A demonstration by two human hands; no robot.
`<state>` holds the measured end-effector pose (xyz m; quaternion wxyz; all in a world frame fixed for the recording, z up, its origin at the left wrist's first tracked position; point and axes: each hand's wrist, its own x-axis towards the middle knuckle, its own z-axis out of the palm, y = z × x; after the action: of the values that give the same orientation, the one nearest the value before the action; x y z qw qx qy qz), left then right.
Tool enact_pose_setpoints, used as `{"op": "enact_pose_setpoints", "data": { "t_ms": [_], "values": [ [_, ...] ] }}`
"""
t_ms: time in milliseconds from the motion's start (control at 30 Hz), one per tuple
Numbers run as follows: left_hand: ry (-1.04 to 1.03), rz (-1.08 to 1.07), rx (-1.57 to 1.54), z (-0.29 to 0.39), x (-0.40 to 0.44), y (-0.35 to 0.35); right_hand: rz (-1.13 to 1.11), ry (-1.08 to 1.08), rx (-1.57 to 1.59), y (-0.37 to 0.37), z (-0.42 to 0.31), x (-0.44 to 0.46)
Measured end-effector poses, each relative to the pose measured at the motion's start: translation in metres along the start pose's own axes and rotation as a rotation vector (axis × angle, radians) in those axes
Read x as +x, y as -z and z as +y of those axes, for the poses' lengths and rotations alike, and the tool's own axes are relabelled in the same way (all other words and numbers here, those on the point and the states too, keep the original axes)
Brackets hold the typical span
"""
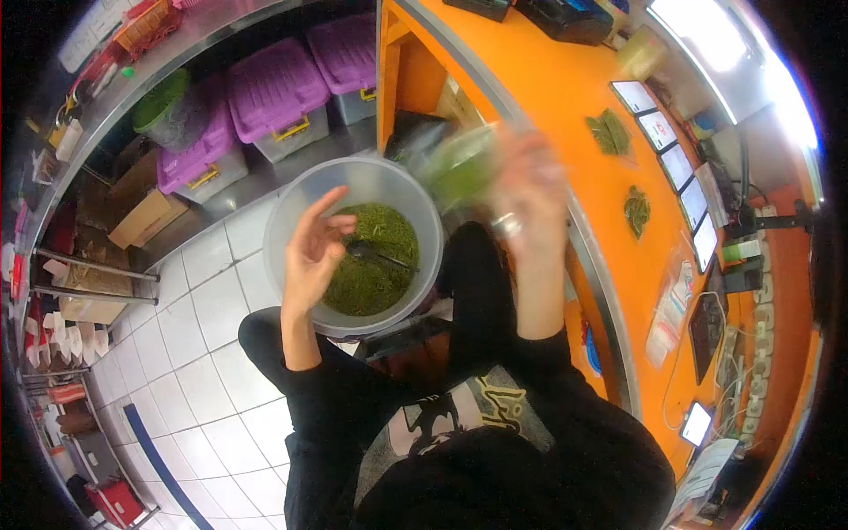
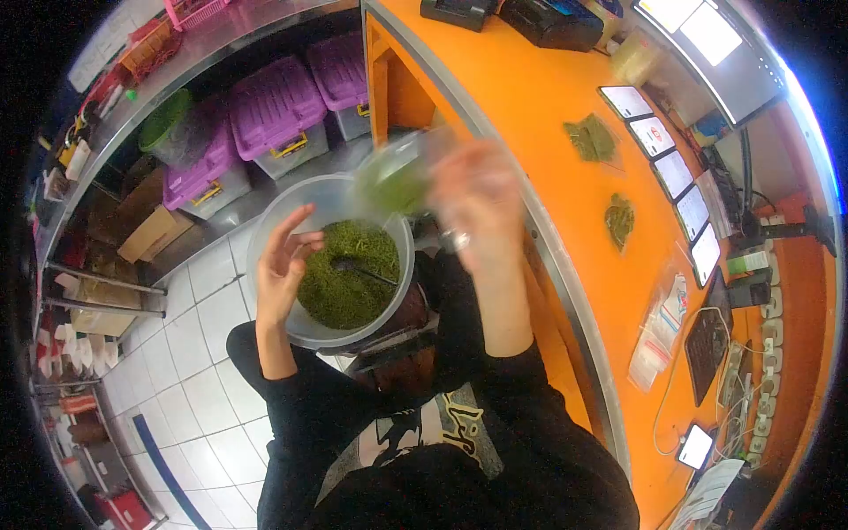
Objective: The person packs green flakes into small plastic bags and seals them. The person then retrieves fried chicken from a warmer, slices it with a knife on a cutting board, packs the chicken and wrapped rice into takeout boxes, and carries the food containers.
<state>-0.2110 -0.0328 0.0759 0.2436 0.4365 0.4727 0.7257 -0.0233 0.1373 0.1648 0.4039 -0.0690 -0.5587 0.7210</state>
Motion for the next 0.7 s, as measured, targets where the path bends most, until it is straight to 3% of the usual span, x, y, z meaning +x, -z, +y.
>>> {"op": "enact_pose_setpoints", "data": {
  "t_ms": [33,133,200,233,267,367,467,533,567,633,700],
  "values": [
    [0.0,0.0,-0.004,0.0,0.0,0.001,0.031,0.117,0.082,0.002,-0.011,0.004],
    [0.068,-0.014,0.075,-0.003,0.003,0.006,0.354,0.208,0.535,-0.006,-0.028,0.003],
    [0.061,0.029,0.045,-0.005,0.002,0.003,0.335,-0.102,0.62,-0.01,0.0,-0.008],
    [0.062,0.031,0.049,-0.005,0.002,0.004,0.125,-0.156,0.65,-0.004,0.026,-0.013],
    [0.09,0.031,0.085,-0.005,0.001,0.006,0.142,-0.255,0.689,-0.016,0.04,-0.019],
    [0.145,0.008,0.125,-0.006,-0.003,0.01,0.096,-0.545,0.611,-0.039,0.056,-0.03],
    [0.215,-0.058,0.079,-0.003,-0.005,0.013,-0.039,-0.544,0.405,-0.056,0.07,-0.032],
    [0.268,-0.095,0.007,0.002,-0.005,0.01,-0.015,-0.314,0.134,-0.061,0.088,-0.034],
    [0.271,-0.077,0.015,0.002,-0.006,0.008,-0.028,-0.325,0.143,-0.061,0.093,-0.033],
    [0.253,-0.156,0.152,0.001,-0.007,0.007,-0.07,-0.301,-0.233,-0.055,0.099,-0.028],
    [0.295,-0.099,0.137,0.0,-0.009,0.005,-0.12,-0.272,-0.26,-0.05,0.103,-0.026]
  ]
}}
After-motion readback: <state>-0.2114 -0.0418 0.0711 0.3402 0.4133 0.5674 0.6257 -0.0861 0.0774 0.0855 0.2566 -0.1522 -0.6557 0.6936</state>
